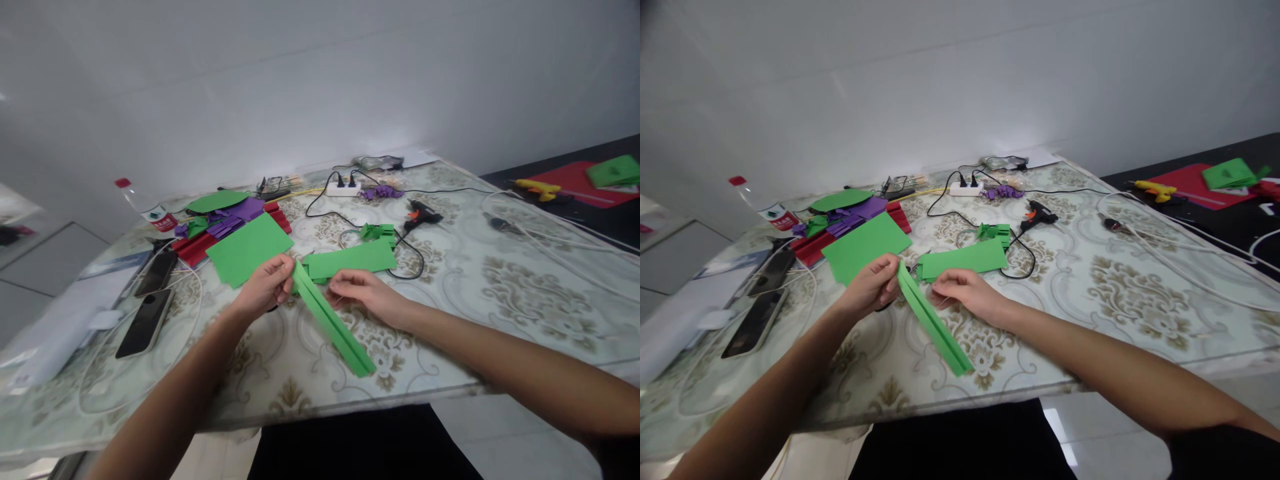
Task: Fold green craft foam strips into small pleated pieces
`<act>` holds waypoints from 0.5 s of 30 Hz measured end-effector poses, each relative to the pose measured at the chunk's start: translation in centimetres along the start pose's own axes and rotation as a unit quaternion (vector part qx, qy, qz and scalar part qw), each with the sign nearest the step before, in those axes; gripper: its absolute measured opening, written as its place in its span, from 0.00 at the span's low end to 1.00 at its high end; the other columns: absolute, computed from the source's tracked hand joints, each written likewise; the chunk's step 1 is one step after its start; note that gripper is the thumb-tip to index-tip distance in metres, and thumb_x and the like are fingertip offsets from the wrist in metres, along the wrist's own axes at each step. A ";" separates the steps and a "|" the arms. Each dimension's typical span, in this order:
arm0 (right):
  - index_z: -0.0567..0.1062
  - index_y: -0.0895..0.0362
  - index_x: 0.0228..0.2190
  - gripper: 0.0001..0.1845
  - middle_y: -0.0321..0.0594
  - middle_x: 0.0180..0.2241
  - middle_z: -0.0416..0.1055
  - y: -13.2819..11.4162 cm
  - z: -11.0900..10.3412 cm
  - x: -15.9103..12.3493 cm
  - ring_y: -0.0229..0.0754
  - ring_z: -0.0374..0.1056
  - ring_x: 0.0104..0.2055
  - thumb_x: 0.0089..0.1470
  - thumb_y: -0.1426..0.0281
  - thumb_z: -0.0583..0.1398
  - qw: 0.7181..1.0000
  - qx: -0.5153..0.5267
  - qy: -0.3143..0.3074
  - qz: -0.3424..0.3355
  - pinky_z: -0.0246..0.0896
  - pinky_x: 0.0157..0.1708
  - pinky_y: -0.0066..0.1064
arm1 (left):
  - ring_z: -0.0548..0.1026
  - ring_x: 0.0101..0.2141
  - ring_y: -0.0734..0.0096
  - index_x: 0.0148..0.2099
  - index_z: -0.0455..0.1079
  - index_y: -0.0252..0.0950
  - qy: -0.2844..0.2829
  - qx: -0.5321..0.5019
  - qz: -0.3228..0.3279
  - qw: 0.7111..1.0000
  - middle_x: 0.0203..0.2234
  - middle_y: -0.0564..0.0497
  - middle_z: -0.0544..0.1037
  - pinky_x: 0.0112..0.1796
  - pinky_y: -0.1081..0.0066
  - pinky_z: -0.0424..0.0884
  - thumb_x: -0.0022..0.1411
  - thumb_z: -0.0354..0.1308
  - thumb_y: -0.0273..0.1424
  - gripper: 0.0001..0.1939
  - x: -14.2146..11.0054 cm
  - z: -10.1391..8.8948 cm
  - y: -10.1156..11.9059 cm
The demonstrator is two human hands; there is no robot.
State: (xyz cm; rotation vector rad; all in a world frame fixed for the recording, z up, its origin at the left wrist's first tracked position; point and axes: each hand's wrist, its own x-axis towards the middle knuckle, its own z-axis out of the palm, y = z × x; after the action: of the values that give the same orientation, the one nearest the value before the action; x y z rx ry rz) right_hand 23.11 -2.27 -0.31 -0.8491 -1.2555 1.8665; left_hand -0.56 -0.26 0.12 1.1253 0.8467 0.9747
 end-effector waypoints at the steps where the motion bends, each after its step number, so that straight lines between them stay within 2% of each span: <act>1: 0.76 0.59 0.29 0.19 0.39 0.30 0.76 0.2 0.2 0.0 0.38 0.72 0.33 0.43 0.57 0.72 0.999 0.027 -0.016 0.019 0.66 0.39 0.30 | 0.62 0.11 0.82 0.35 0.64 0.37 -0.014 0.009 -0.006 1.000 0.15 0.60 0.69 0.12 0.82 0.55 0.59 0.66 0.44 0.19 -0.1 0.1 -0.2; 4: 0.77 0.59 0.34 0.22 0.41 0.34 0.78 0.5 0.5 -0.1 0.39 0.75 0.35 0.42 0.59 0.74 0.993 0.083 -0.063 0.063 0.68 0.41 0.32 | 0.69 0.14 0.79 0.35 0.65 0.36 -0.058 0.023 -0.021 0.998 0.19 0.56 0.74 0.16 0.80 0.65 0.59 0.66 0.45 0.19 -0.2 0.4 -0.6; 7: 0.78 0.61 0.38 0.23 0.43 0.36 0.79 0.4 0.5 -0.2 0.42 0.76 0.37 0.44 0.59 0.73 0.987 0.087 -0.105 0.083 0.70 0.42 0.33 | 0.73 0.18 0.77 0.36 0.68 0.35 -0.088 0.034 -0.033 0.995 0.22 0.54 0.76 0.19 0.78 0.70 0.61 0.65 0.44 0.17 -0.4 0.8 -0.8; 12: 0.78 0.61 0.31 0.17 0.33 0.24 0.75 0.4 0.3 -0.1 0.32 0.70 0.24 0.43 0.63 0.74 0.994 0.040 -0.074 0.073 0.65 0.29 0.25 | 0.75 0.21 0.73 0.45 0.72 0.35 -0.102 0.058 -0.034 0.993 0.22 0.53 0.75 0.23 0.76 0.72 0.64 0.62 0.44 0.17 -0.5 1.1 -1.1; 15: 0.77 0.61 0.28 0.16 0.33 0.22 0.74 0.4 0.3 0.0 0.32 0.68 0.23 0.42 0.64 0.74 0.995 0.042 -0.055 0.071 0.64 0.27 0.24 | 0.76 0.23 0.72 0.50 0.72 0.37 -0.097 0.055 -0.033 0.993 0.25 0.52 0.77 0.25 0.74 0.73 0.62 0.64 0.42 0.18 -0.5 1.1 -1.2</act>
State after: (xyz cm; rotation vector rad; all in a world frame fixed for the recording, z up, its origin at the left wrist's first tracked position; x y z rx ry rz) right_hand 22.76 -2.54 -0.60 -0.8193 -1.2006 2.0877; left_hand 0.53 -1.27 -0.80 1.2564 0.7826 0.7580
